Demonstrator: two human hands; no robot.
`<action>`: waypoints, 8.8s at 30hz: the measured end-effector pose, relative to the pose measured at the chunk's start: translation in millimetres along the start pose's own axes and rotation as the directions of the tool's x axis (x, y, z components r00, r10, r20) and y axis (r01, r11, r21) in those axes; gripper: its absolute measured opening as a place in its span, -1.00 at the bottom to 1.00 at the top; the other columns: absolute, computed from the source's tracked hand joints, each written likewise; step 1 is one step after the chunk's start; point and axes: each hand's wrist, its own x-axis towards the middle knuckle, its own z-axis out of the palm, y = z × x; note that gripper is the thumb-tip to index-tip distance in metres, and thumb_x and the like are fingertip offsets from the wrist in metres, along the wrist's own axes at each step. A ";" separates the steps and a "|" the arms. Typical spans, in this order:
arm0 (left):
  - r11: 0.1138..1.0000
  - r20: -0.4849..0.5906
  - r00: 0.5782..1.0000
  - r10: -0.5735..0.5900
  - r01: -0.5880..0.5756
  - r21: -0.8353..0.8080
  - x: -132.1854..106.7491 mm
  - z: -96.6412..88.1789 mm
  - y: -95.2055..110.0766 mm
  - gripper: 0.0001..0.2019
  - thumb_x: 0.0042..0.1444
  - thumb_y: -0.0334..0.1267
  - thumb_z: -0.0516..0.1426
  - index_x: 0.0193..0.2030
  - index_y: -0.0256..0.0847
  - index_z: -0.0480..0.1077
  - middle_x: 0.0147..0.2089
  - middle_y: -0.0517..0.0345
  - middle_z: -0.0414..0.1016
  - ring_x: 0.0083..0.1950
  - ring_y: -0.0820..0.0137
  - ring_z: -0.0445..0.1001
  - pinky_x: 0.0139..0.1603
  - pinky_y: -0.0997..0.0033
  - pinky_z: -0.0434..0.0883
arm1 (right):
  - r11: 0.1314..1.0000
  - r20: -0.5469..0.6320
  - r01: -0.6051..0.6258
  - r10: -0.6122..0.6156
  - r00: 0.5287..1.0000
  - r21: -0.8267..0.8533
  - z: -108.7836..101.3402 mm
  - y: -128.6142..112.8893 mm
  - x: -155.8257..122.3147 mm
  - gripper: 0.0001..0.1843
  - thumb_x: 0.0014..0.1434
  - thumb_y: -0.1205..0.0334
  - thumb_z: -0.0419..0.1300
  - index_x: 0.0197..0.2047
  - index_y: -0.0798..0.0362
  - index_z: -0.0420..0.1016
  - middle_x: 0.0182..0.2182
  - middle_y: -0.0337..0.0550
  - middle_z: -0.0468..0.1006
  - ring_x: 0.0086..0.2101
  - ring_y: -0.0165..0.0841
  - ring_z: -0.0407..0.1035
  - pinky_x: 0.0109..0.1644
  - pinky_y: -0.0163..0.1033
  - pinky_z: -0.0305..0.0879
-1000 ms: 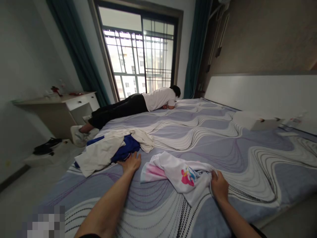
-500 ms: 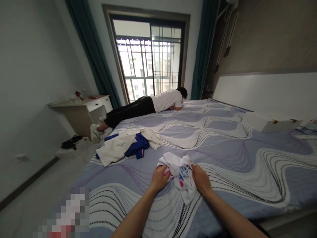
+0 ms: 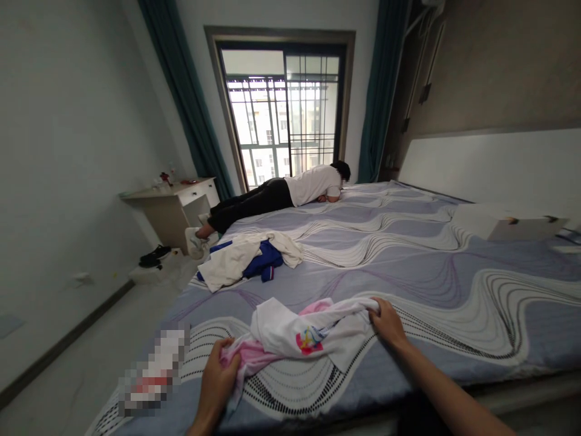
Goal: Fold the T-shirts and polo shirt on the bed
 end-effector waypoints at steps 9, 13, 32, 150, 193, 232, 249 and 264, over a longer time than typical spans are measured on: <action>0.739 0.428 0.805 0.412 -0.569 0.360 27.1 55.1 58.1 -0.61 0.01 -0.34 0.16 0.02 -0.03 0.52 0.36 -0.06 0.27 0.41 -0.10 0.08 0.31 -0.11 0.14 | 0.969 0.174 0.202 -0.225 0.959 0.140 22.1 -41.2 -64.7 0.28 -0.06 -0.19 0.33 0.51 0.11 -0.25 0.17 0.16 0.44 0.11 0.02 0.35 0.20 0.08 0.19; 0.767 0.487 0.792 0.368 -0.555 0.324 -8.0 89.1 93.9 -0.78 0.11 -0.39 0.07 -0.18 -0.10 0.51 -0.09 -0.04 0.54 0.03 0.09 0.44 0.04 0.08 0.32 | 0.967 0.213 0.236 -0.252 0.944 0.096 29.2 -53.3 -70.2 0.09 0.10 -0.08 0.25 0.52 0.01 -0.24 0.30 0.13 0.30 0.23 0.02 0.22 0.26 0.12 0.12; 0.878 0.500 0.858 0.118 -0.325 0.350 -60.3 53.5 49.3 -0.78 0.23 -0.25 0.03 -0.08 -0.15 0.46 -0.24 0.02 0.58 -0.13 0.22 0.55 -0.09 0.29 0.35 | 0.952 0.133 0.108 -0.152 0.979 0.286 42.4 -55.0 -74.1 -0.32 0.19 0.12 0.06 0.37 0.02 0.15 0.25 0.05 0.39 0.16 -0.10 0.35 0.21 0.02 0.26; 0.930 0.619 0.695 0.365 -0.246 -0.272 73.2 153.3 80.7 -0.41 -0.08 -0.13 0.22 0.15 -0.23 0.43 0.20 -0.12 0.48 0.28 0.03 0.32 0.31 0.01 0.18 | 0.806 0.289 0.315 -0.499 0.817 0.502 57.2 -140.9 -5.5 -0.23 0.04 0.50 0.01 0.34 -0.08 0.21 0.16 -0.20 0.50 0.08 -0.33 0.42 0.14 -0.26 0.29; 0.904 0.487 0.824 -0.290 0.403 -0.145 75.0 -3.8 -2.1 -0.63 -0.15 0.07 0.27 -0.40 -0.23 0.48 -0.48 0.11 0.53 -0.46 0.26 0.50 -0.43 0.34 0.39 | 0.964 0.556 0.024 0.133 0.820 -0.266 -65.6 12.0 50.1 -0.90 -0.07 0.20 0.37 -0.42 0.03 0.65 -0.45 -0.23 0.64 -0.30 -0.28 0.51 -0.29 -0.37 0.19; 0.749 0.359 0.919 0.165 -0.354 0.561 329.0 200.0 30.8 -0.56 0.34 0.03 -0.15 0.12 -0.13 0.36 -0.12 -0.12 0.61 -0.08 0.06 0.55 -0.13 0.24 0.32 | 0.834 0.234 0.049 0.097 0.967 -0.550 101.4 -16.1 238.4 -0.61 0.42 0.00 -0.06 0.13 0.01 0.37 -0.15 0.06 0.64 -0.12 -0.15 0.53 -0.11 -0.19 0.28; 0.864 0.296 0.936 0.189 -0.302 0.404 377.6 216.6 15.2 -0.59 0.21 0.10 0.02 -0.06 -0.15 0.45 -0.15 0.04 0.59 -0.11 0.20 0.52 -0.12 0.35 0.34 | 0.807 0.322 0.329 -0.184 0.929 -0.490 137.7 -49.5 238.2 -0.49 0.41 0.23 -0.13 0.36 0.09 0.21 0.39 0.11 0.12 0.34 -0.03 -0.05 0.38 0.15 -0.28; 0.704 0.166 0.980 0.108 -0.194 0.683 198.8 183.4 74.8 -0.39 0.30 -0.23 -0.14 0.46 -0.39 -0.02 0.37 -0.58 0.09 0.39 -0.24 0.11 0.18 -0.31 0.20 | 0.897 0.363 0.138 0.026 0.931 -0.419 91.6 -56.1 123.2 -0.26 0.34 -0.26 -0.11 0.48 -0.17 -0.02 0.48 -0.11 -0.13 0.42 -0.02 -0.30 0.41 0.20 -0.43</action>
